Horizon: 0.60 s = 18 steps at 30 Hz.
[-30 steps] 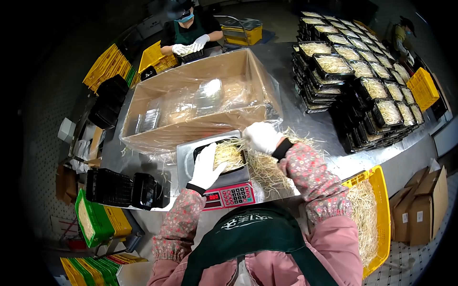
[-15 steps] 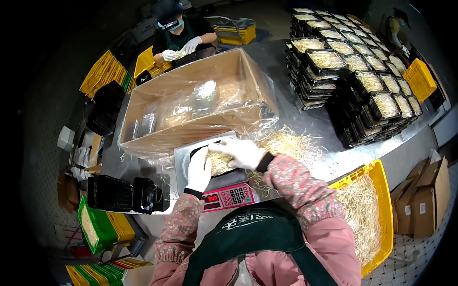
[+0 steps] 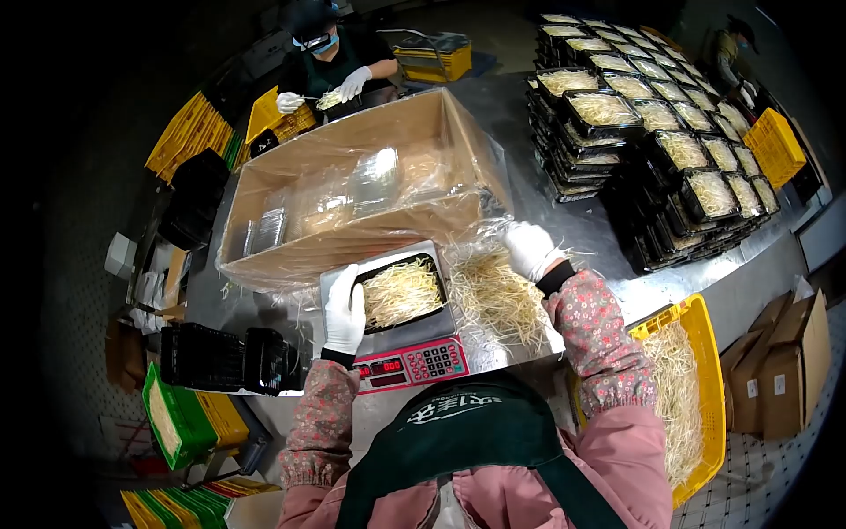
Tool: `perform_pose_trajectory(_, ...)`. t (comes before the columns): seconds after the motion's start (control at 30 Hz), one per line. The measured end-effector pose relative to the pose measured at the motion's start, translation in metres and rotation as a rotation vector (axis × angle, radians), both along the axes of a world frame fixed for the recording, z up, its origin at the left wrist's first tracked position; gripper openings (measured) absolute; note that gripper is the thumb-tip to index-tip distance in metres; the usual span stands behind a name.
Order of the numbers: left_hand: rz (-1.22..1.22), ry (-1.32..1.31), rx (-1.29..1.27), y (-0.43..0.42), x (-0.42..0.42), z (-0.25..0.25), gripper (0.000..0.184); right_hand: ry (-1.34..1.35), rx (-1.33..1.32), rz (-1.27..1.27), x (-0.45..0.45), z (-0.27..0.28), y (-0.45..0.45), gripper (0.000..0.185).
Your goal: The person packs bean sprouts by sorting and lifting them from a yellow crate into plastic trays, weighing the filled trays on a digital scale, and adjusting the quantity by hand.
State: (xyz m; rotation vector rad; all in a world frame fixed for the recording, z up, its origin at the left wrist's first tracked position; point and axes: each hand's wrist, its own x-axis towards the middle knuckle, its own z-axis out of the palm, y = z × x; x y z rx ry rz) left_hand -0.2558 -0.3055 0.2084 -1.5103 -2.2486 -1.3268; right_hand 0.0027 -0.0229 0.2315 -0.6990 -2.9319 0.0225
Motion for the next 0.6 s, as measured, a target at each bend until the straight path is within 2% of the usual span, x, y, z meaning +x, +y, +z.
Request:
perform_pose_trajectory(0.07,-0.039,0.001,-0.053,0.013,0.003,0.009,0.029,0.423,-0.308,0.216,-0.018,0.013,-0.036,0.019)
perform_pose_trajectory(0.13,-0.123,0.08,-0.194,0.032,0.01,0.005,0.034,0.323,-0.698,0.479,-0.045,0.024,-0.078,0.019)
perform_pose_trajectory(0.2,-0.2,0.285,-0.346,0.049,0.011,-0.026,0.036,0.259,-0.521,0.546,-0.069,-0.013,-0.116,0.017)
perform_pose_trajectory(0.27,-0.194,0.27,-0.423,0.052,0.012,-0.039,0.041,0.316,-0.505,0.405,-0.086,-0.051,-0.131,0.019)
perform_pose_trajectory(0.33,-0.177,0.304,-0.38,0.052,0.01,-0.044,0.044,0.28,-0.507,0.395,-0.087,-0.045,-0.129,0.019)
perform_pose_trajectory(0.4,-0.184,0.278,-0.382,0.05,0.01,-0.049,0.044,0.241,-0.615,0.497,-0.083,-0.035,-0.12,0.02)
perform_pose_trajectory(0.43,-0.193,0.259,-0.376,0.052,0.009,-0.048,0.045,0.224,-0.659,0.433,-0.08,-0.016,-0.117,0.021)
perform_pose_trajectory(0.53,-0.153,0.233,-0.366,0.052,0.014,-0.044,0.041,0.531,-0.875,0.232,-0.095,-0.008,-0.11,0.03)
perform_pose_trajectory(0.57,-0.169,0.218,-0.363,0.053,0.008,-0.059,0.042,0.563,-0.754,0.201,-0.106,-0.012,-0.114,0.028)
perform_pose_trajectory(0.6,-0.184,0.206,-0.359,0.056,0.0,-0.074,0.042,0.481,-0.708,0.143,-0.111,-0.012,-0.119,0.035)
